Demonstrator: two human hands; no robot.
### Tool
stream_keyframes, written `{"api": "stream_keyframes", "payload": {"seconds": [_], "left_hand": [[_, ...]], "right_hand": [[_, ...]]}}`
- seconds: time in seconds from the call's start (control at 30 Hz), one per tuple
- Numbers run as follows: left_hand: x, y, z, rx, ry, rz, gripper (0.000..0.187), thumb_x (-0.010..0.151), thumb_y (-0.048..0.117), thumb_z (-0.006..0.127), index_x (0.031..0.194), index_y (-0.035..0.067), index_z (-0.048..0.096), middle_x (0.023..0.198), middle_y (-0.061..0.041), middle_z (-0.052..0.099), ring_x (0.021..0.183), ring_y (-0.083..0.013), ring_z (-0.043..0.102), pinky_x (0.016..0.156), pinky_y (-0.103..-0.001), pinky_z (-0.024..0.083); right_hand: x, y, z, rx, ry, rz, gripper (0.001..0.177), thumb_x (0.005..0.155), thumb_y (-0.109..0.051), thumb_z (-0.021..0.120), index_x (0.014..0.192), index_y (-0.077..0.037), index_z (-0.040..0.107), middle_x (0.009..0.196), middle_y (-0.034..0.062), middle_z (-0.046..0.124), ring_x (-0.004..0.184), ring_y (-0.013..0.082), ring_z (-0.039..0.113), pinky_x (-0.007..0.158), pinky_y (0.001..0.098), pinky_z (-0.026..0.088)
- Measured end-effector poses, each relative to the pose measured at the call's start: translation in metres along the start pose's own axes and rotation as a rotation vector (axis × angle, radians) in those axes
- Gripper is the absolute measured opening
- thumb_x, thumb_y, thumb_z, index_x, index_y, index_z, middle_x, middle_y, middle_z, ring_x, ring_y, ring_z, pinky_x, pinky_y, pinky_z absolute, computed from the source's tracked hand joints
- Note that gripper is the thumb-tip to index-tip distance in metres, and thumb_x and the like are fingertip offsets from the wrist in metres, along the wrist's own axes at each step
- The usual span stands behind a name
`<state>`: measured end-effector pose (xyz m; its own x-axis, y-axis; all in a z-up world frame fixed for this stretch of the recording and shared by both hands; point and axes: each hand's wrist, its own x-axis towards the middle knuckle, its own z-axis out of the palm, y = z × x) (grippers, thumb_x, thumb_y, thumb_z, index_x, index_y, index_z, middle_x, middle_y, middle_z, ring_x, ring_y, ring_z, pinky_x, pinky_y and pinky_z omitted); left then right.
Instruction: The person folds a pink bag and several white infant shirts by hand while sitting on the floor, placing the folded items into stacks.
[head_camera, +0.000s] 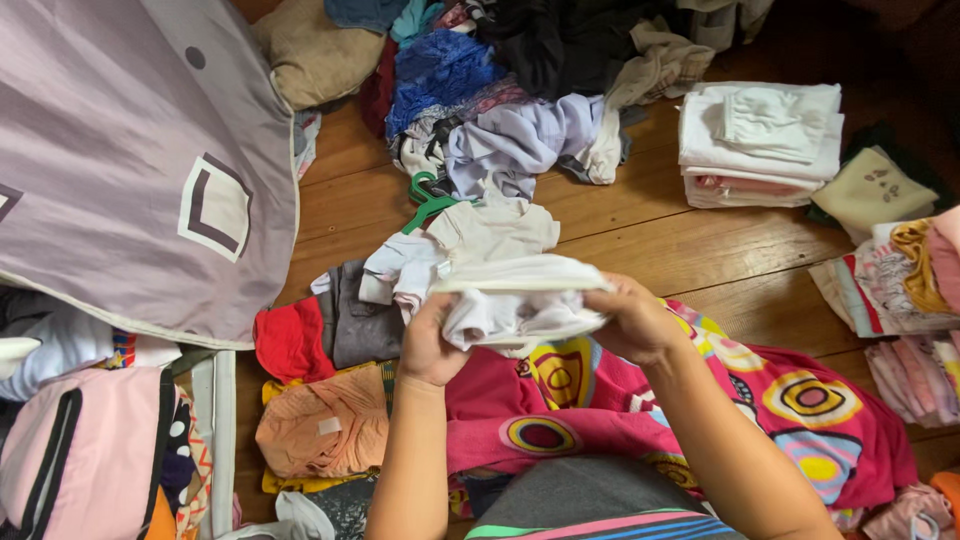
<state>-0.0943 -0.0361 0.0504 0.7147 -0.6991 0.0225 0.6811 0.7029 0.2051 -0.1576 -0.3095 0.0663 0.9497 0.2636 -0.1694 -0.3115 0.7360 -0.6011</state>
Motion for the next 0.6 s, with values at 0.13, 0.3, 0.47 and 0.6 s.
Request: {"api": "stream_keyframes", "payload": {"seconds": [0.13,0.3,0.47,0.6], "left_hand": [[-0.003,-0.034,-0.017,0.175,0.247,-0.204,0.042,0.102,0.029,0.045,0.127,0.002,0.065,0.120,-0.012,0.071,0.108,-0.0254,0.066,0.091,-0.039,0.051],[0.007,-0.055,0.011,-0.003,0.428,-0.158,0.049,0.100,0.035,0.041,0.130,0.004,0.064,0.125,-0.011,0.071,0.116,-0.0254,0.064,0.104,-0.042,0.048],[-0.015,-0.002,0.023,-0.259,0.101,0.245,0.055,0.097,0.034,0.050,0.139,-0.001,0.055,0.132,-0.018,0.065,0.118,-0.0301,0.062,0.102,-0.046,0.048],[-0.014,-0.034,-0.006,-0.187,0.041,0.191,0.061,0.094,0.027,0.059,0.147,-0.002,0.049,0.136,-0.021,0.063,0.117,-0.0305,0.062,0.099,-0.045,0.050]], "right_hand": [[-0.002,0.002,0.018,0.372,-0.062,0.105,0.051,0.083,-0.026,0.068,0.120,0.008,0.060,0.116,0.0225,0.071,0.109,0.0335,0.070,0.099,0.0461,0.051],[0.009,0.041,-0.005,-0.074,0.014,0.005,0.047,0.081,0.008,0.059,0.128,0.002,0.061,0.117,0.0126,0.071,0.108,0.0241,0.068,0.097,0.0400,0.054],[0.022,0.059,-0.052,-0.989,0.382,-0.082,0.030,0.090,-0.001,0.054,0.117,0.003,0.065,0.096,0.0179,0.072,0.085,0.0297,0.069,0.071,0.0430,0.058],[0.031,0.087,-0.028,-0.299,0.387,0.274,0.038,0.095,-0.018,0.046,0.128,-0.004,0.057,0.112,0.0221,0.069,0.097,0.0349,0.070,0.078,0.0501,0.061]]}}
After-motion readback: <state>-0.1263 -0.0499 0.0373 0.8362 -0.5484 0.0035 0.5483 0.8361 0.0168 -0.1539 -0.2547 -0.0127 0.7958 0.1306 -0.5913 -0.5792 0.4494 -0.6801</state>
